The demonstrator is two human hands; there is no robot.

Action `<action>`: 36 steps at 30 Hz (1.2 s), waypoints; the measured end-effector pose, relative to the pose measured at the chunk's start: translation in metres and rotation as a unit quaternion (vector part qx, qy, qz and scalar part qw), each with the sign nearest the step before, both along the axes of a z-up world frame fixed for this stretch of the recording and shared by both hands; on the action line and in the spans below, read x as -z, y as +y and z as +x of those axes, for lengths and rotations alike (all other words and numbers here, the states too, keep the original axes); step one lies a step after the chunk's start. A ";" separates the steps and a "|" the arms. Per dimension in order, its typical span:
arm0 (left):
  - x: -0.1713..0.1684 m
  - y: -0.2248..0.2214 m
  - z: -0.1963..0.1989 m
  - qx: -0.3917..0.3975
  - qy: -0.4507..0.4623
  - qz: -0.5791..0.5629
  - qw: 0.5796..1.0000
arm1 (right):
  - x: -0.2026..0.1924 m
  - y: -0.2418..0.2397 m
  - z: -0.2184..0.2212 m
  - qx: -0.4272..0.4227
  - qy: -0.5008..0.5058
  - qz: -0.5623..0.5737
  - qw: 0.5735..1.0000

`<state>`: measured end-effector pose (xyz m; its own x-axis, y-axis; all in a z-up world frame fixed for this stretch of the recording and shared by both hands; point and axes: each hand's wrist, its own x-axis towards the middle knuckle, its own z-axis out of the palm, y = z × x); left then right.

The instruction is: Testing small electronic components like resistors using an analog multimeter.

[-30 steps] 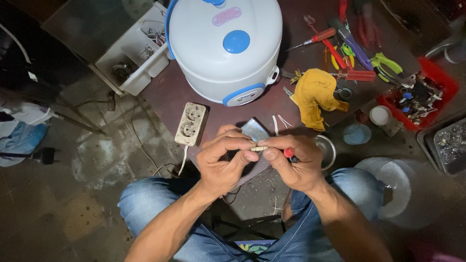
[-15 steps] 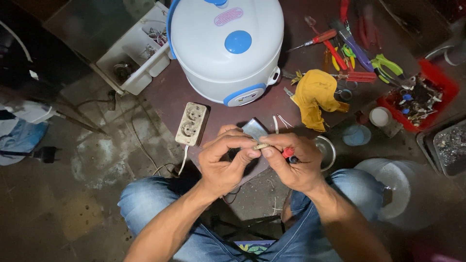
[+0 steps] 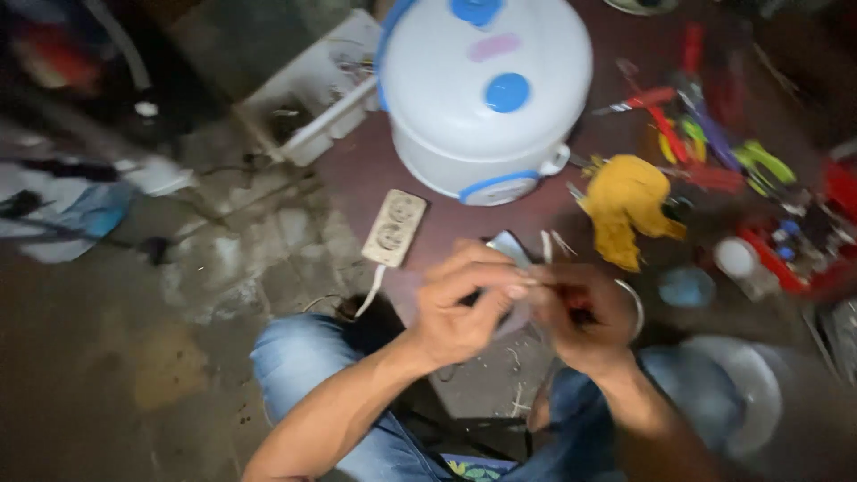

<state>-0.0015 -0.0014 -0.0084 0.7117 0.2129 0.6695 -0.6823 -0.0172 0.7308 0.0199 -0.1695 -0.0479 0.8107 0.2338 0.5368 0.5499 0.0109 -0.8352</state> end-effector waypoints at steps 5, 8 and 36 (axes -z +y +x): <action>-0.013 0.020 -0.005 0.027 0.009 0.131 0.991 | 0.021 -0.010 -0.013 0.057 0.119 -0.090 0.987; -0.026 0.029 -0.004 0.018 -0.015 0.185 0.982 | 0.052 -0.019 -0.011 -0.012 0.189 0.007 0.982; 0.039 0.251 0.096 -0.288 0.654 -0.007 0.700 | 0.052 -0.024 0.013 0.057 0.281 -0.046 0.957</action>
